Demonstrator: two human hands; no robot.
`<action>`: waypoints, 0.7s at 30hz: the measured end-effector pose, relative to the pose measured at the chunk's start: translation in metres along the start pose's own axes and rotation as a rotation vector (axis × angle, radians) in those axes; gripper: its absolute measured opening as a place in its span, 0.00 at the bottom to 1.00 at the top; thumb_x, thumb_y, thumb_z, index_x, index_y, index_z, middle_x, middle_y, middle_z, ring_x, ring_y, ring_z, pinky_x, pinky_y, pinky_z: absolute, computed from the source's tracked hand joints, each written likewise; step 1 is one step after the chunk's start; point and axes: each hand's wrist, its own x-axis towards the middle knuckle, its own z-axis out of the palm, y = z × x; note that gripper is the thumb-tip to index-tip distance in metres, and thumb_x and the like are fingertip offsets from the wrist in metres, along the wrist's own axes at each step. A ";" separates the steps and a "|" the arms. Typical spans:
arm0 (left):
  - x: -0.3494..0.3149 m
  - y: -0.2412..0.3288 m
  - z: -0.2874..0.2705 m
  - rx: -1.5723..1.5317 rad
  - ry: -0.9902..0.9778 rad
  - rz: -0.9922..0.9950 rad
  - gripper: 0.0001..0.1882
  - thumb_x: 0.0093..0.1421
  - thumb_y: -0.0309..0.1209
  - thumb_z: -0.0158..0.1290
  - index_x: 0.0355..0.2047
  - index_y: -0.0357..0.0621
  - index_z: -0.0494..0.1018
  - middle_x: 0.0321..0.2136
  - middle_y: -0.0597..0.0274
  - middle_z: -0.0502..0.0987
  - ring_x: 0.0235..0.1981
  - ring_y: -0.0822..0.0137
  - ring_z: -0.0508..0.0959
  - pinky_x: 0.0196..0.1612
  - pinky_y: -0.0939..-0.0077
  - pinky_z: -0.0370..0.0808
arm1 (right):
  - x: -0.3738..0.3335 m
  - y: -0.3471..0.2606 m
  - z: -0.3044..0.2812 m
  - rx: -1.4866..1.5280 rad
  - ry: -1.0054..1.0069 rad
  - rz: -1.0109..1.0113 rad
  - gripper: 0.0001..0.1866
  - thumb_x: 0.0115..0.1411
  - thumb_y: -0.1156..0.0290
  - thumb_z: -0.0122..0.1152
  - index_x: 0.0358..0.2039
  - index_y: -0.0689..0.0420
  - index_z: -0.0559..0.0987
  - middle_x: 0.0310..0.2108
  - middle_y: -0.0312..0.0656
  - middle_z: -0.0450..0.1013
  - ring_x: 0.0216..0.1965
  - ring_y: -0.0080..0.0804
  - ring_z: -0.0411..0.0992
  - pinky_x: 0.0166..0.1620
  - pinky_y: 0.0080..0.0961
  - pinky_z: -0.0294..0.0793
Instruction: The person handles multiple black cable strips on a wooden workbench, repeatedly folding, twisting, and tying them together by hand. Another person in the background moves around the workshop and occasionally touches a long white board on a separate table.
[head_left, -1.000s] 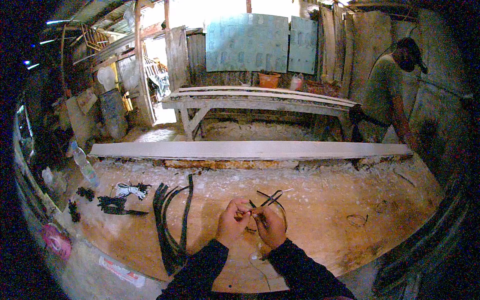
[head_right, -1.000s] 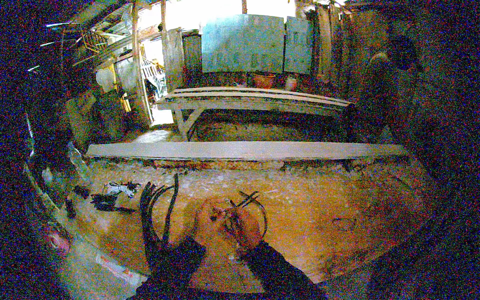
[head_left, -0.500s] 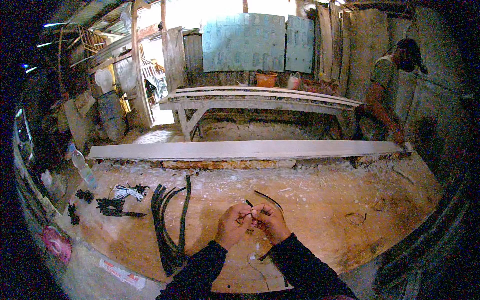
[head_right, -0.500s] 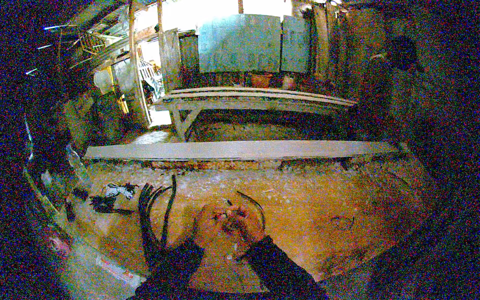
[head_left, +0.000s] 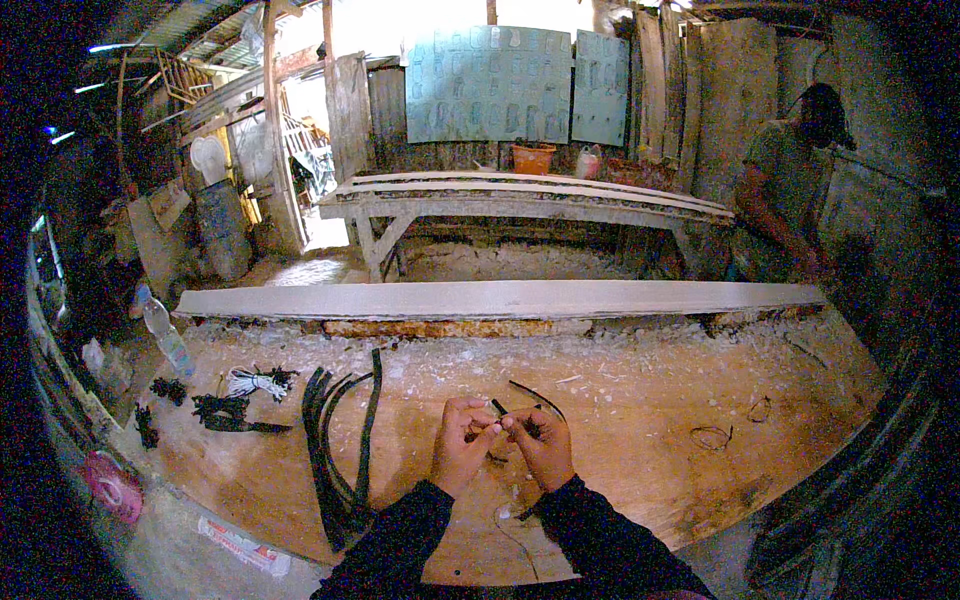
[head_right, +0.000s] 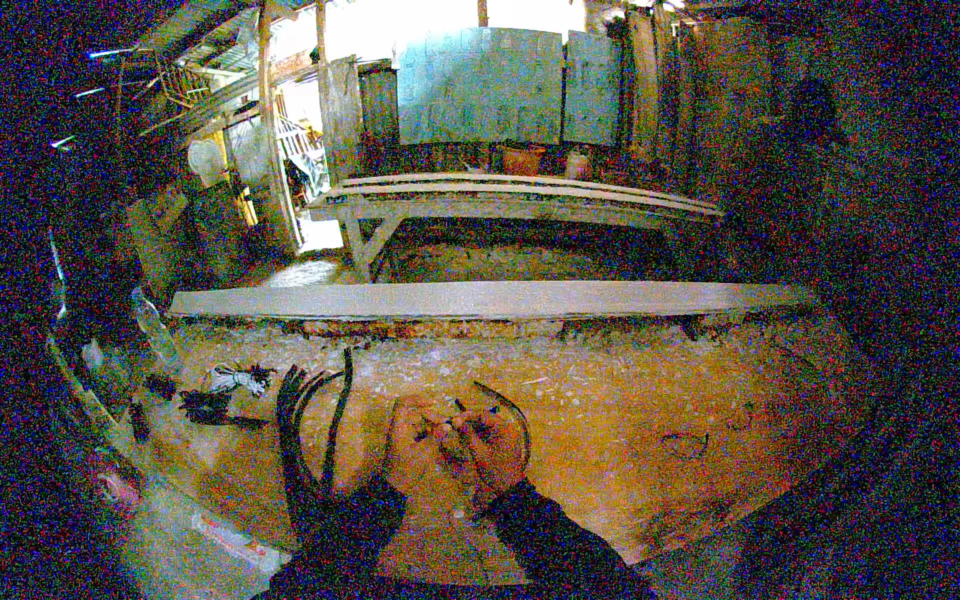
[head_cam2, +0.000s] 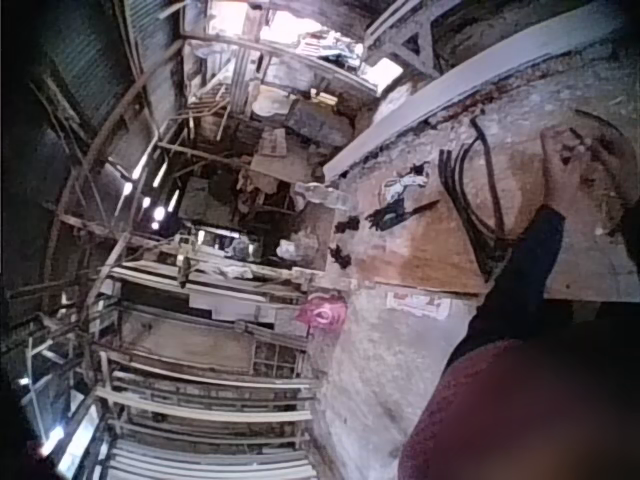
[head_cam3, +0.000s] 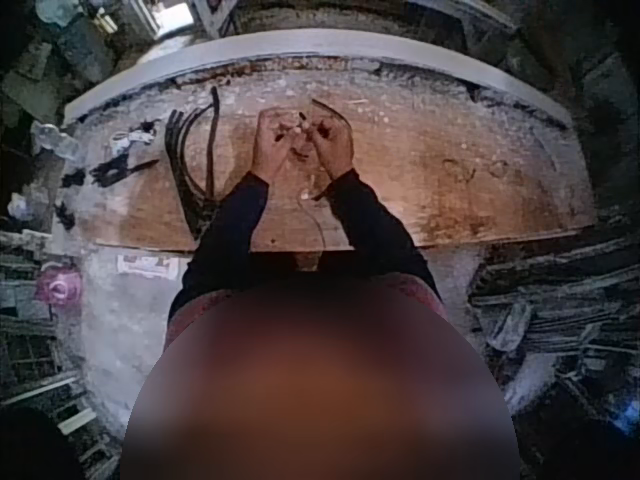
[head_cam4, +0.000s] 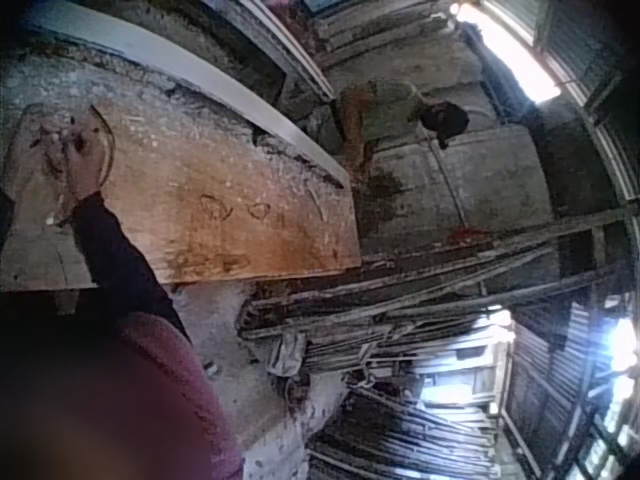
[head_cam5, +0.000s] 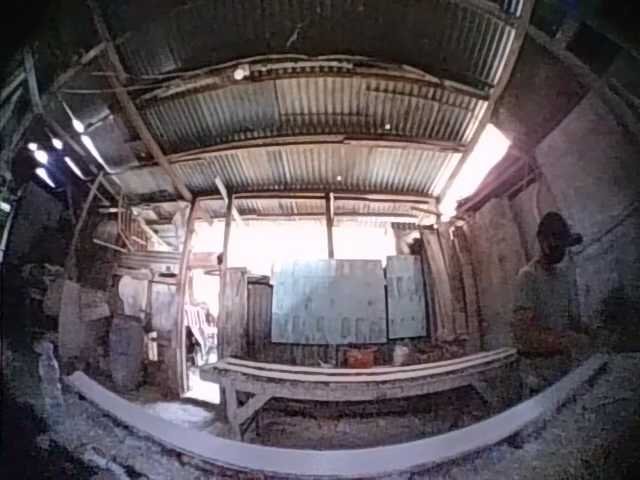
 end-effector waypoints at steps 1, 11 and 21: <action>0.001 0.004 0.000 -0.003 -0.002 0.007 0.20 0.46 0.21 0.51 0.38 0.43 0.56 0.23 0.64 0.70 0.26 0.74 0.71 0.28 0.82 0.68 | 0.001 0.002 0.001 -0.111 0.021 -0.048 0.07 0.50 0.70 0.55 0.26 0.62 0.74 0.23 0.37 0.71 0.24 0.22 0.68 0.27 0.18 0.67; 0.007 0.003 -0.004 -0.281 -0.029 -0.115 0.25 0.47 0.20 0.50 0.44 0.44 0.53 0.23 0.62 0.71 0.24 0.74 0.71 0.25 0.83 0.69 | 0.004 -0.003 -0.007 -0.434 -0.030 -0.329 0.07 0.44 0.73 0.58 0.26 0.60 0.76 0.24 0.43 0.72 0.26 0.31 0.70 0.30 0.22 0.68; 0.003 0.010 -0.002 0.170 -0.055 -0.001 0.27 0.48 0.21 0.49 0.48 0.46 0.54 0.25 0.60 0.73 0.27 0.71 0.73 0.30 0.79 0.71 | 0.000 -0.014 -0.007 -0.381 -0.027 -0.275 0.07 0.43 0.74 0.58 0.25 0.61 0.75 0.24 0.43 0.71 0.26 0.34 0.70 0.30 0.25 0.68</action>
